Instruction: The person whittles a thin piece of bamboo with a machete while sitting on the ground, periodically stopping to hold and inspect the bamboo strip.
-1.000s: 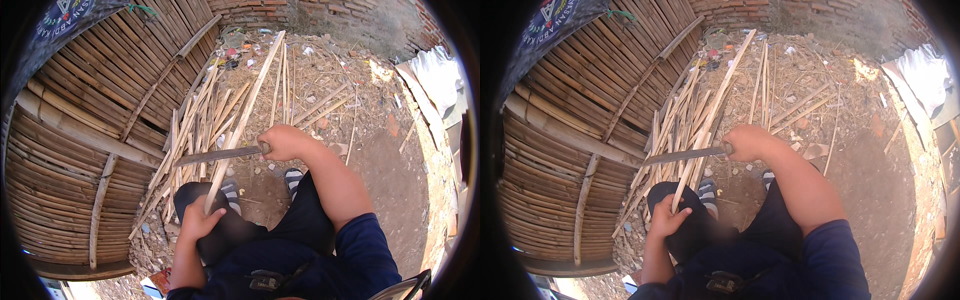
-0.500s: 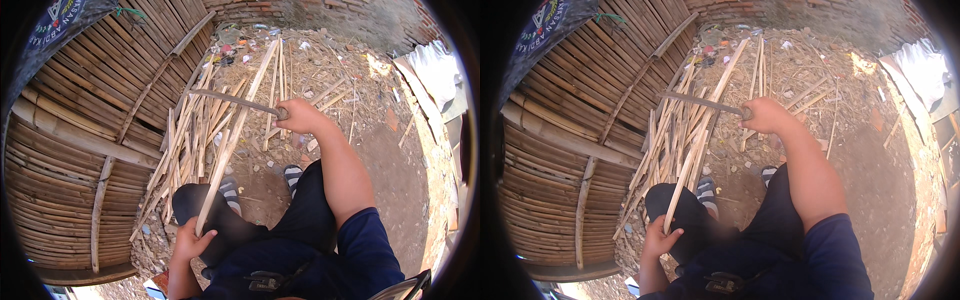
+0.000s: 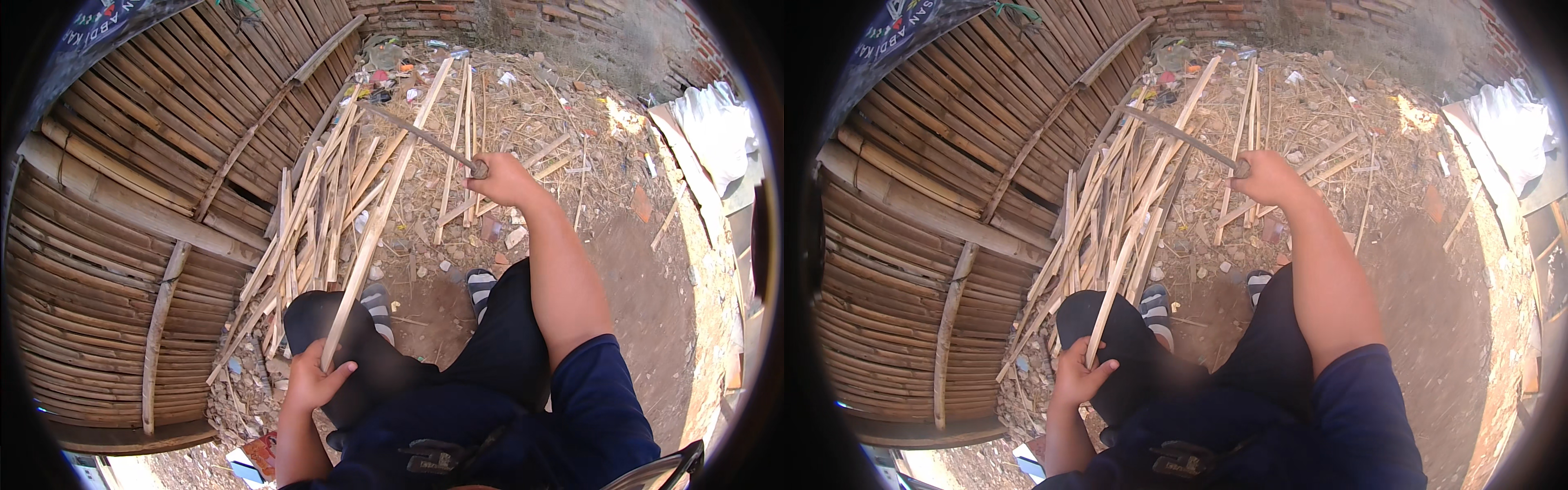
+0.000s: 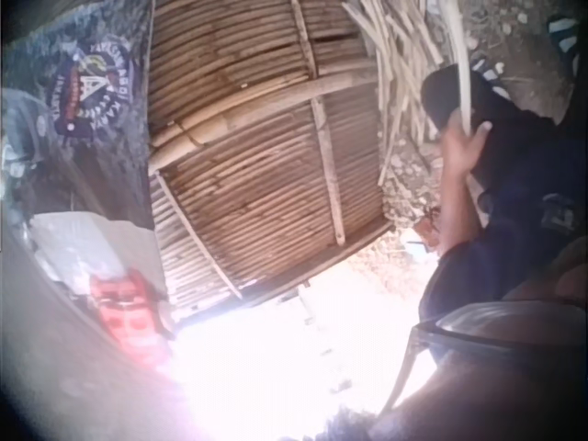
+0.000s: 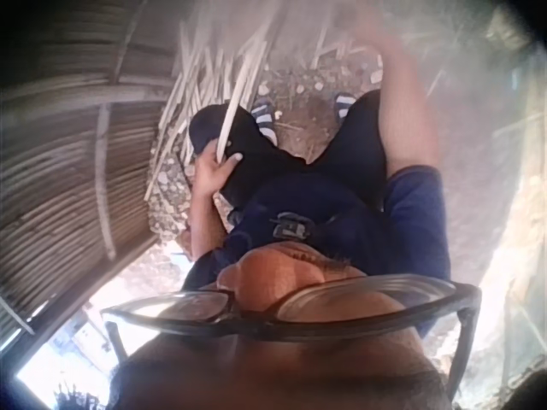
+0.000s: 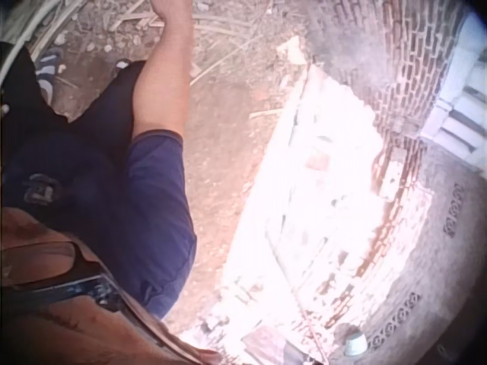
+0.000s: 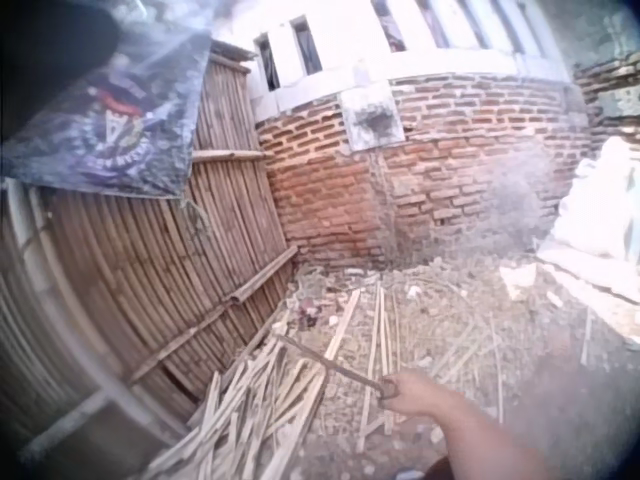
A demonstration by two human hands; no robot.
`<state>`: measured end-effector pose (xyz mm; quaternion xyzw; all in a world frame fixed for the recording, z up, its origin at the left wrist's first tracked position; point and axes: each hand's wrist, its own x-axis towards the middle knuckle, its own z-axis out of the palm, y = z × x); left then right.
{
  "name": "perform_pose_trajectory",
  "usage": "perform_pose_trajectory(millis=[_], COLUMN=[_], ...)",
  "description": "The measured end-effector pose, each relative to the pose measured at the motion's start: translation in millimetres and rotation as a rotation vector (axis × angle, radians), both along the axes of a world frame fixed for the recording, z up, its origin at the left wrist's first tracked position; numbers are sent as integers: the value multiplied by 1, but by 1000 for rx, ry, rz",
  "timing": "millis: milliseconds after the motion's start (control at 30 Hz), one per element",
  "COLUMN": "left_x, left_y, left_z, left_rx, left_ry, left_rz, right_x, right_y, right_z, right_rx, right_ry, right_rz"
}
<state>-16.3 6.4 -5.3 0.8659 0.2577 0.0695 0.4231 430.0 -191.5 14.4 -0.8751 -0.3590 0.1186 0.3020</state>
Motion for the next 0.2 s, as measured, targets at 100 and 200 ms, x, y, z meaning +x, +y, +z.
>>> perform_pose_trajectory(millis=[100,200], left_x=[2,-1], left_y=[-2,2], left_z=[4,-3], left_rx=[-17,-75], left_ry=[33,50], left_rz=[10,51], right_x=[-6,-33], right_y=[-1,10], right_z=[7,14], right_rx=[-43,-164], right_ry=[3,-35], right_rz=[-21,194])
